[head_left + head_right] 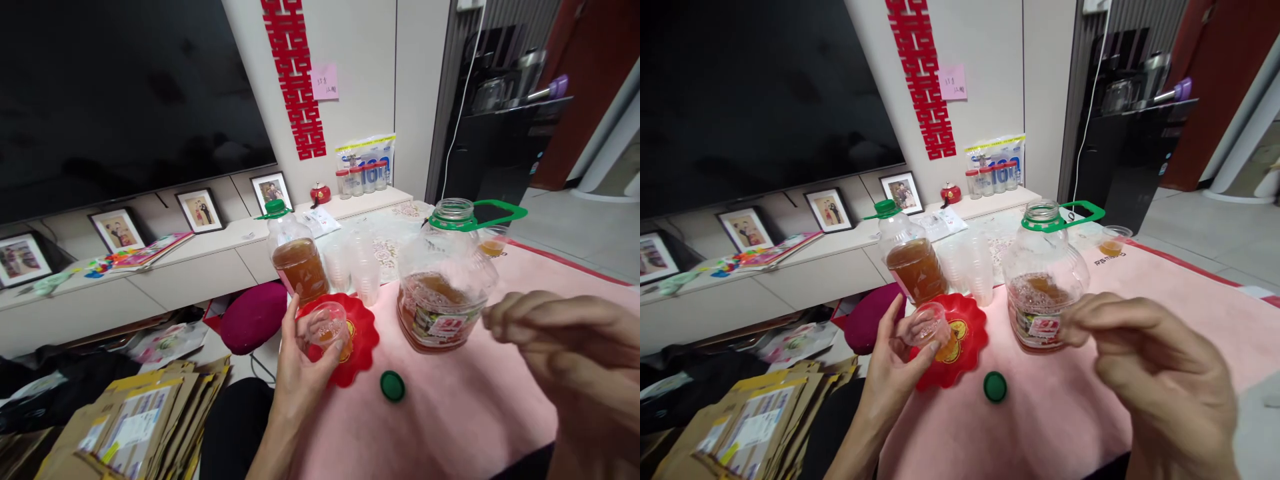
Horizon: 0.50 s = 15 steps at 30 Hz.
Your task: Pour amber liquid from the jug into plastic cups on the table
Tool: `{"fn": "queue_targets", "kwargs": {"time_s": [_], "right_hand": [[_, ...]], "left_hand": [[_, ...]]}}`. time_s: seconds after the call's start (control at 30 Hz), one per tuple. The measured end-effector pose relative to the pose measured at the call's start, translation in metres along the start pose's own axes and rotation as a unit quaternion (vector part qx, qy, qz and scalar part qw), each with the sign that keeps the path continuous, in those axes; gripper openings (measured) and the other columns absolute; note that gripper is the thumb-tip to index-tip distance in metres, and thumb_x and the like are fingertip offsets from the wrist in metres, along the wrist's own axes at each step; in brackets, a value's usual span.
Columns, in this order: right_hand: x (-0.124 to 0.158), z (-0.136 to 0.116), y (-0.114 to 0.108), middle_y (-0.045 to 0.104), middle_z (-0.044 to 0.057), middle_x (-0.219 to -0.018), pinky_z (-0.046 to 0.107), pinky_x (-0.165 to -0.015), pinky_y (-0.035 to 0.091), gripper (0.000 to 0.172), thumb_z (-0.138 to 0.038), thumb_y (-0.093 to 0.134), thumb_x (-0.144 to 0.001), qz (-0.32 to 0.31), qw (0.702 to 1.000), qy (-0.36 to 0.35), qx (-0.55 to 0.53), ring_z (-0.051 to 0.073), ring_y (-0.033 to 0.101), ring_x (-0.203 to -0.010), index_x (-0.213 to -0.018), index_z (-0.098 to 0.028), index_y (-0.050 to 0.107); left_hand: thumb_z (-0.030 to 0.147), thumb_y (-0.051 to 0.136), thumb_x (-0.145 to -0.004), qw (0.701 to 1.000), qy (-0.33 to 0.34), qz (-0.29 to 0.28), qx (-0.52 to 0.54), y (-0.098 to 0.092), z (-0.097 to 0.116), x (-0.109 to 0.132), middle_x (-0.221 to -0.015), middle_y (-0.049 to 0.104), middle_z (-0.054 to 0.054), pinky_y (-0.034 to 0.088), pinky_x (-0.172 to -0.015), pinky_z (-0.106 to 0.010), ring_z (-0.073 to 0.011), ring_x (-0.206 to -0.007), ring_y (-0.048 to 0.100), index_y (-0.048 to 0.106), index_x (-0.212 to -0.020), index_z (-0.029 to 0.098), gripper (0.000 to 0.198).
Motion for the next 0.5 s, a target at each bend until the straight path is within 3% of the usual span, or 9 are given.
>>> {"fn": "queue_targets", "kwargs": {"time_s": [0.1,0.27,0.33,0.5], "right_hand": [[0.012,-0.008,0.043,0.078,0.006,-0.097,0.037,-0.066,0.065,0.023,-0.036,0.082,-0.088,-0.149,0.987,-0.033,0.048,0.029,0.076,-0.086,-0.110,-0.038,0.079],[0.025,-0.006,0.082,0.076,0.002,-0.124,0.034,-0.082,0.065,0.057,-0.042,0.079,-0.094,-0.269,0.949,-0.079,0.142,0.024,0.075,-0.103,-0.148,-0.044,0.057],[0.029,-0.005,0.090,0.075,0.003,-0.120,0.033,-0.084,0.063,0.059,-0.044,0.075,-0.097,-0.292,0.943,-0.074,0.142,0.022,0.074,-0.101,-0.151,-0.040,0.053],[0.032,0.005,0.098,0.074,0.003,-0.094,0.033,-0.080,0.059,0.041,-0.042,0.059,-0.107,-0.323,0.935,-0.013,0.145,0.019,0.072,-0.085,-0.144,-0.024,0.061]], "left_hand": [[0.045,0.084,-0.077,0.999,-0.017,-0.019,0.019,0.009,0.008,0.015,-0.134,0.067,-0.010,0.057,-0.113,-0.043,-0.0233,-0.129,0.067,0.015,-0.163,0.033,0.111],[0.046,0.086,-0.075,0.999,-0.032,-0.033,0.020,0.027,0.014,0.038,-0.135,0.069,-0.008,0.059,-0.111,-0.039,-0.0220,-0.126,0.070,0.013,-0.163,0.035,0.115],[0.047,0.085,-0.077,0.999,-0.024,-0.043,0.007,0.032,0.013,0.043,-0.137,0.068,-0.008,0.059,-0.112,-0.039,-0.0223,-0.130,0.068,0.012,-0.163,0.036,0.113],[0.050,0.079,-0.082,0.998,0.002,-0.042,-0.042,0.039,0.006,0.054,-0.145,0.065,-0.010,0.055,-0.117,-0.047,-0.0266,-0.138,0.064,0.019,-0.163,0.035,0.102]]}}
Point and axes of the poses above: each hand's wrist, its own x-axis away from the middle knuckle, its own y-axis out of the palm, z = x × y, the point moved 8 cm from there along -x, towards the middle knuckle
